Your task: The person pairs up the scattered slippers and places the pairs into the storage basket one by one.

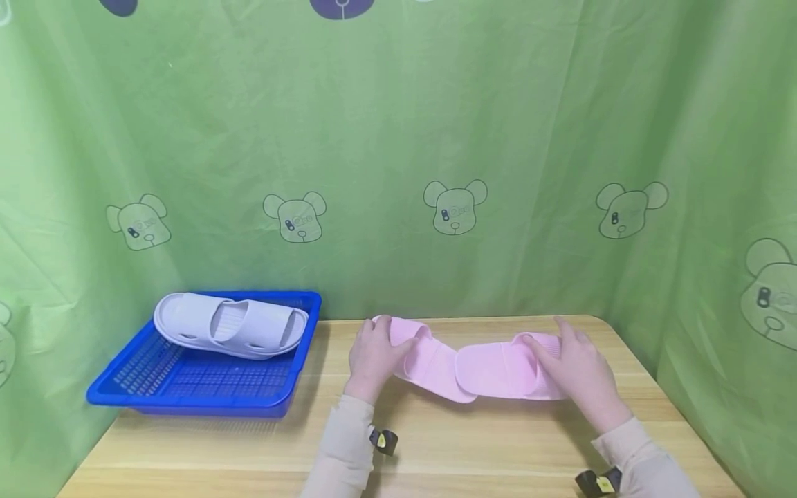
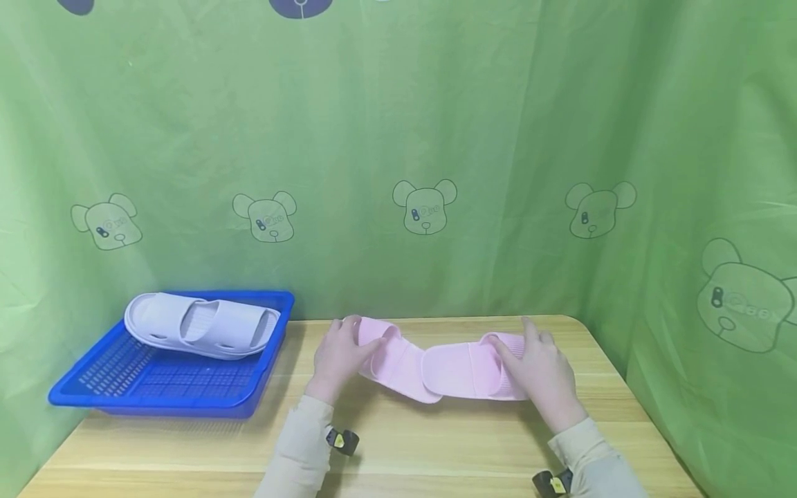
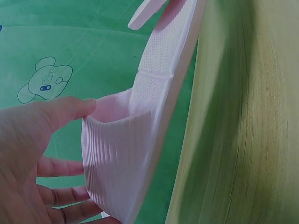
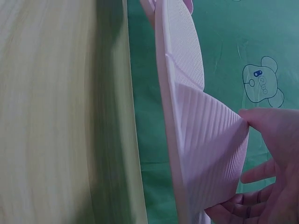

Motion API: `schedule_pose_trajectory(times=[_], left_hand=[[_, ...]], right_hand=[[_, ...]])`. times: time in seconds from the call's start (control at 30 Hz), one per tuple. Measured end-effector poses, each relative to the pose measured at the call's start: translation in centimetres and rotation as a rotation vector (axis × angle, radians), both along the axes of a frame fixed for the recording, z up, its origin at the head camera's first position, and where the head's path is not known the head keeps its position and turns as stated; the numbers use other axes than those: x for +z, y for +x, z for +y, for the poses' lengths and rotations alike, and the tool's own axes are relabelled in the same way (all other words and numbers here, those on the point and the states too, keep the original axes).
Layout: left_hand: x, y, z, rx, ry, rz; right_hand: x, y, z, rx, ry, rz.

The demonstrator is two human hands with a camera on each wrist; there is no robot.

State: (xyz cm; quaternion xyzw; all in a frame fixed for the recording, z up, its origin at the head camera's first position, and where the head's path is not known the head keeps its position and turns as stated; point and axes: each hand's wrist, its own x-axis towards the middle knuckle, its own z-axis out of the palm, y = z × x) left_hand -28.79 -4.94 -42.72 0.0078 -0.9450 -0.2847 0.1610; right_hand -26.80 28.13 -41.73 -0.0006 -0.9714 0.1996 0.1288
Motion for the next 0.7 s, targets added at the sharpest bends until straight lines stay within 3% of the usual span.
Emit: schedule_pose_trajectory(times=[0.7], left_hand=[[-0.20, -0.07, 0.56, 0.030, -0.013, -0.034]], right_hand=[[-0.38, -0.01, -0.38, 0.030, -0.021, 0.064]])
